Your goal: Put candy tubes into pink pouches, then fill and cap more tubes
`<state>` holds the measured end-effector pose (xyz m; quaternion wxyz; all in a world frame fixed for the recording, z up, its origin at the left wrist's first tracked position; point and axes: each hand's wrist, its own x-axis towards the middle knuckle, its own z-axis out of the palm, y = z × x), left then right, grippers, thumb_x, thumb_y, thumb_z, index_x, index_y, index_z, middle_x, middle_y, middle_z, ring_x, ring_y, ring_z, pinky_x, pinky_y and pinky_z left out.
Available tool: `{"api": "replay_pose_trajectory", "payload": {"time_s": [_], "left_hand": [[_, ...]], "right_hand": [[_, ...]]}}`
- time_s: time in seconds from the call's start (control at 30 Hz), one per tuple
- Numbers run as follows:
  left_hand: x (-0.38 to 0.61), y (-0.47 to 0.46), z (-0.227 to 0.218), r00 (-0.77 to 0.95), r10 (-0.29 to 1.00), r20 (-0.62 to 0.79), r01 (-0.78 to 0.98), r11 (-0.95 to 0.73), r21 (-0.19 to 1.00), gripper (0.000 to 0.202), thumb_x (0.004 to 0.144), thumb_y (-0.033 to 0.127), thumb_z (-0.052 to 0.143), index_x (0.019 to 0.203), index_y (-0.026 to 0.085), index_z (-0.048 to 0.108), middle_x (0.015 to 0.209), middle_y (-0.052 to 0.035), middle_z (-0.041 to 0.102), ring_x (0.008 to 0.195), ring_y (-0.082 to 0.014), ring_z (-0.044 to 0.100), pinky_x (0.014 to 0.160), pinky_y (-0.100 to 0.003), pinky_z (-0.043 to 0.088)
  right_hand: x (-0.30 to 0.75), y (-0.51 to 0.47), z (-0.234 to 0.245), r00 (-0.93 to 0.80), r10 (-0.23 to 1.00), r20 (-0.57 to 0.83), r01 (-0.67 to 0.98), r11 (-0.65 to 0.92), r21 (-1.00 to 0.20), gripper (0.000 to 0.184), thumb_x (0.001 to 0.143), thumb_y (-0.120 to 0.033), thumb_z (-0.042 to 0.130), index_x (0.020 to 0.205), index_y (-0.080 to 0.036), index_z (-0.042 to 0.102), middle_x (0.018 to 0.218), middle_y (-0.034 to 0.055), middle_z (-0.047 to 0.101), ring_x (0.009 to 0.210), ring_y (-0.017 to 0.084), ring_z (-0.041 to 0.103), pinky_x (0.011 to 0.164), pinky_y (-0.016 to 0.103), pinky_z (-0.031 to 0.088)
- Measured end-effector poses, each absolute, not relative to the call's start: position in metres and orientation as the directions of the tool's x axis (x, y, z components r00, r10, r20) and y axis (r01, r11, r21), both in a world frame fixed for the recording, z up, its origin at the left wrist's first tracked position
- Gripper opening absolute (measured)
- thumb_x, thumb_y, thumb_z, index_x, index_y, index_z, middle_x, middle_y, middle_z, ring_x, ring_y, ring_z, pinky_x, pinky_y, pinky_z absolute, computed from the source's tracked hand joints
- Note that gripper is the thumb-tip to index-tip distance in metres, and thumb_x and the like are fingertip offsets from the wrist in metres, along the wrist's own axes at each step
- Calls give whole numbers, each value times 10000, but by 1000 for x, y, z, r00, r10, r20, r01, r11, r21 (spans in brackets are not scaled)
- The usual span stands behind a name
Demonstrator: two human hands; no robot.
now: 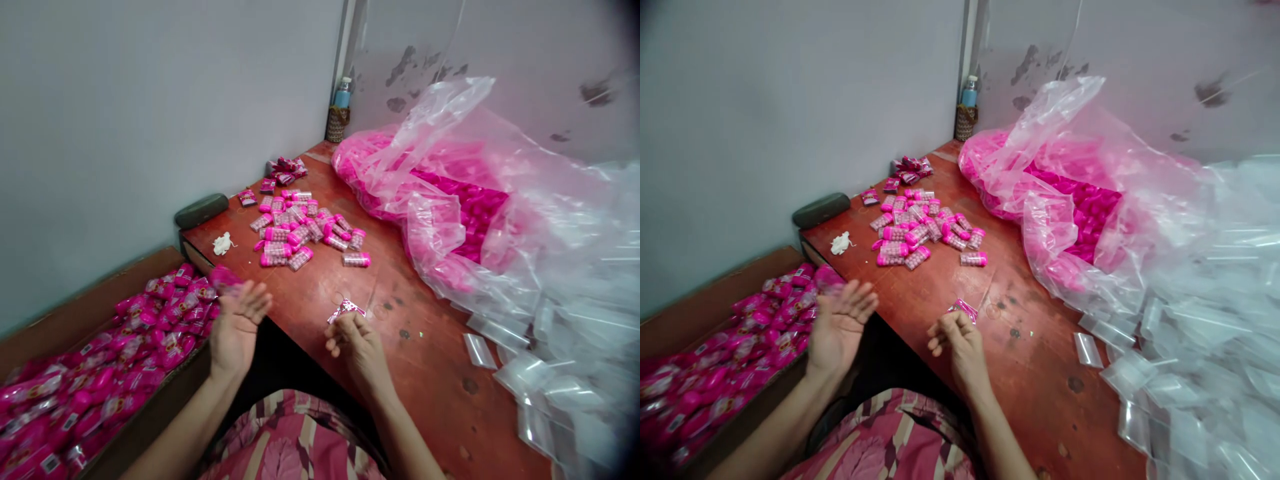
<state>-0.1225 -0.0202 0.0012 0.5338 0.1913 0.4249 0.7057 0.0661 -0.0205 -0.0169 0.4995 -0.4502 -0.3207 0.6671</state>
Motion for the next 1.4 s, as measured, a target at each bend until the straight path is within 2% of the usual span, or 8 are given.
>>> {"api": "replay_pose_trajectory", "payload": {"time_s": [0.17,0.27,0.4,0.67,0.83,1.0,1.13,1.4], "left_hand": [[-108,-11,-15,-115,987,112,87,-102,991,428,789,436,545,1155,215,562,1183,-98,575,1104,-250,514,992,-426,342],[-68,-3,-28,337,912,235,519,-388,762,399,774,353,594,1163,275,553,1293,-60,482,1236,-268,366,1062,-483,186],[-38,2,-40,514,819,256,657,-567,496,302,804,306,561,1104,279,586,1302,-56,473,1254,-284,326,1039,-557,154],[-39,1,-48,401,851,340,600,-524,605,220,826,255,534,1018,287,637,1172,-30,588,1199,-239,412,1036,-521,217],[-33,-1,-34,277,902,330,463,-427,777,236,827,271,523,1029,277,645,1201,-33,565,1182,-230,434,1035,-440,278],[-37,1,-17,194,981,5,106,-26,994,389,764,351,598,1131,219,592,1124,-79,612,1032,-246,555,920,-377,416],[-46,7,-20,347,904,-248,-114,304,946,319,762,403,583,870,124,693,772,-70,678,731,-205,627,734,-334,499],[-52,8,-24,277,890,-361,-275,434,858,352,724,424,621,809,89,687,741,-87,664,694,-174,619,661,-285,503]], "right_hand": [[107,-22,-11,89,954,-285,-272,-252,-929,281,777,-440,578,730,-170,519,656,24,629,444,90,528,393,178,387],[118,-28,-11,131,954,-270,-237,-235,-943,258,769,-417,596,753,-167,539,646,21,622,466,101,537,416,187,398],[126,-40,-14,139,954,-264,-169,-240,-956,251,782,-407,583,732,-162,557,640,22,621,501,102,539,463,194,418],[130,-50,-25,289,943,-167,21,-181,-983,253,760,-405,603,879,-182,585,806,51,645,683,165,601,589,267,494],[107,-35,-23,202,951,-235,-295,-170,-940,468,718,-340,658,1130,-238,460,874,24,647,644,145,602,547,263,494],[102,-16,-11,158,951,-264,-338,-200,-920,441,689,-307,688,1063,-222,471,711,-23,625,518,120,562,436,214,434],[105,-4,-7,119,963,-242,-207,-215,-955,442,647,-304,724,1002,-192,485,547,-73,544,434,95,494,413,195,384],[104,7,-12,141,967,-210,-38,-207,-978,432,616,-353,732,945,-172,517,509,-86,488,461,94,483,484,210,385]]}}
